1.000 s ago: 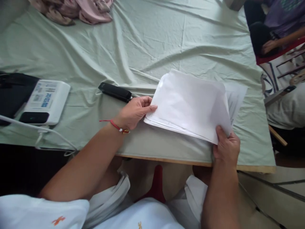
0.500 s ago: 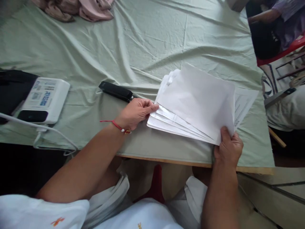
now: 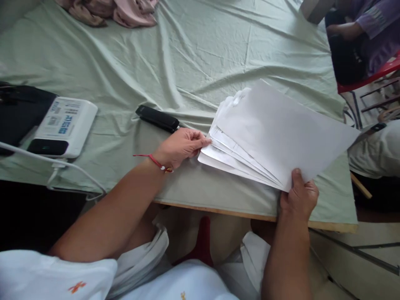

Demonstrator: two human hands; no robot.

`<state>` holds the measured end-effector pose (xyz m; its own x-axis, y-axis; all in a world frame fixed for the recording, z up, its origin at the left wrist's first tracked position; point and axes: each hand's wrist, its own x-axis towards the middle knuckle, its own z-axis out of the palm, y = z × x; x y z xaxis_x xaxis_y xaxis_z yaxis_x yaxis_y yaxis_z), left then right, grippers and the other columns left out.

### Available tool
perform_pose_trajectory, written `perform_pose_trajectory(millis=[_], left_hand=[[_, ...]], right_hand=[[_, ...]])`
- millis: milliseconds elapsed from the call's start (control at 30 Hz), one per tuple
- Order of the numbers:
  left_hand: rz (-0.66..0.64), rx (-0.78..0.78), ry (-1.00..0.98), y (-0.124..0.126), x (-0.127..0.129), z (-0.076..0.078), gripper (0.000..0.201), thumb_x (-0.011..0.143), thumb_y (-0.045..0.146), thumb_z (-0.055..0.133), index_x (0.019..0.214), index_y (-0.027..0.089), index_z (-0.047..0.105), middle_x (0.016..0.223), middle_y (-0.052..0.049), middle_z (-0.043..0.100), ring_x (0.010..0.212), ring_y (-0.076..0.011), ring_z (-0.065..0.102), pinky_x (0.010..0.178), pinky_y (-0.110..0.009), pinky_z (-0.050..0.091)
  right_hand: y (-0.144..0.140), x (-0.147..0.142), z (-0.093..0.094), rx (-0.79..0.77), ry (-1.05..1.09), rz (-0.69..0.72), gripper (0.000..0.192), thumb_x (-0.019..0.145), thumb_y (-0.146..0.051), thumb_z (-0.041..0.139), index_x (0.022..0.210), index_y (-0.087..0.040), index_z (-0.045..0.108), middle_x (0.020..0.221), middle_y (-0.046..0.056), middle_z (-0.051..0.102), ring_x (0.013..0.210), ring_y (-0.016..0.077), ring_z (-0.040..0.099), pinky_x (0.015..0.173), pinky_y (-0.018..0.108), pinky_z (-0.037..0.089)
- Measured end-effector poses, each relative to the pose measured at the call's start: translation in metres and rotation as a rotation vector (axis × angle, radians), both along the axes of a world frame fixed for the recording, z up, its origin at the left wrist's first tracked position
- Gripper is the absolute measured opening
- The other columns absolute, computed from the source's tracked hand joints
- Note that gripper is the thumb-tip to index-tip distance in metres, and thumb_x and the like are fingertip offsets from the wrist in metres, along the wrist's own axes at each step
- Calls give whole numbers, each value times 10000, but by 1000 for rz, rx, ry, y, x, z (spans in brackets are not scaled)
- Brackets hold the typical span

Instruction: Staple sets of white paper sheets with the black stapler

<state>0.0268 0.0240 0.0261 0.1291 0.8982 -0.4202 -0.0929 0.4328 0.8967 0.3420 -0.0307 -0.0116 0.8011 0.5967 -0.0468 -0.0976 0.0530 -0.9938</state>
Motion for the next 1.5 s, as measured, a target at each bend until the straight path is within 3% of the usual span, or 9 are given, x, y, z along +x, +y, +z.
perform_pose_trajectory(millis=[233, 367, 500, 633, 733, 900, 1133, 1300, 1500], left_hand=[[33, -34, -38, 3, -1, -5, 471, 1116, 105, 601, 650, 154, 642, 603, -4, 617, 517, -78, 514, 520, -220, 316], [86, -30, -99, 4, -1, -8, 389, 1089, 162, 689, 700, 151, 675, 646, 10, 618, 572, -87, 513, 541, -217, 332], [140, -8, -168, 4, 0, -8, 310, 961, 94, 817, 687, 150, 685, 649, 31, 617, 581, -85, 487, 592, -227, 378], [165, 49, -150, 5, 1, -5, 405, 844, 150, 942, 589, 167, 628, 584, 56, 546, 575, -89, 434, 607, -242, 383], [174, 59, -140, 4, 1, -4, 499, 832, 214, 963, 535, 182, 563, 549, 63, 489, 585, -100, 413, 624, -255, 389], [165, 67, -126, 4, 1, -6, 469, 837, 194, 948, 545, 174, 582, 554, 61, 490, 575, -92, 386, 593, -255, 326], [146, 8, -189, 6, -2, -10, 230, 827, -61, 756, 718, 139, 726, 706, 13, 701, 634, -96, 548, 635, -229, 382], [154, -15, -195, 7, -2, -10, 312, 799, -141, 623, 821, 134, 769, 713, -6, 737, 640, -117, 594, 618, -237, 386], [155, -56, -247, 6, -2, -8, 459, 710, -201, 535, 933, 121, 775, 733, 3, 763, 684, -150, 689, 696, -257, 493]], right_hand=[[1, 2, 2, -29, -13, -8, 354, 603, -211, 942, 912, -168, 774, 931, 8, 793, 821, 137, 739, 794, 223, 678], [0, 0, 1, -35, 6, 28, 434, 546, -242, 996, 910, -152, 778, 923, 27, 794, 834, 148, 744, 798, 223, 678], [-3, -4, 0, -30, 9, 61, 492, 508, -256, 1034, 904, -144, 765, 949, 36, 803, 838, 148, 750, 802, 225, 683], [-3, -4, -1, -23, -4, 54, 526, 509, -275, 1051, 940, -129, 787, 965, 49, 806, 854, 163, 772, 817, 232, 686], [-3, -1, -2, -23, 3, 85, 518, 505, -297, 1066, 921, -141, 800, 927, 34, 809, 788, 151, 753, 767, 226, 686], [-3, -2, -1, -25, 2, 54, 526, 483, -281, 1065, 908, -127, 798, 928, 49, 809, 785, 149, 750, 748, 213, 676], [-3, -2, 1, -43, 15, 76, 545, 445, -298, 1082, 888, -153, 799, 888, 15, 802, 750, 134, 728, 702, 200, 674], [-4, -3, 2, -25, 10, 89, 548, 439, -268, 1065, 901, -125, 808, 892, 36, 806, 768, 131, 736, 735, 186, 671], [-5, 0, 1, -48, 4, 111, 592, 439, -344, 1101, 918, -159, 806, 934, 19, 825, 811, 123, 760, 778, 195, 680]])
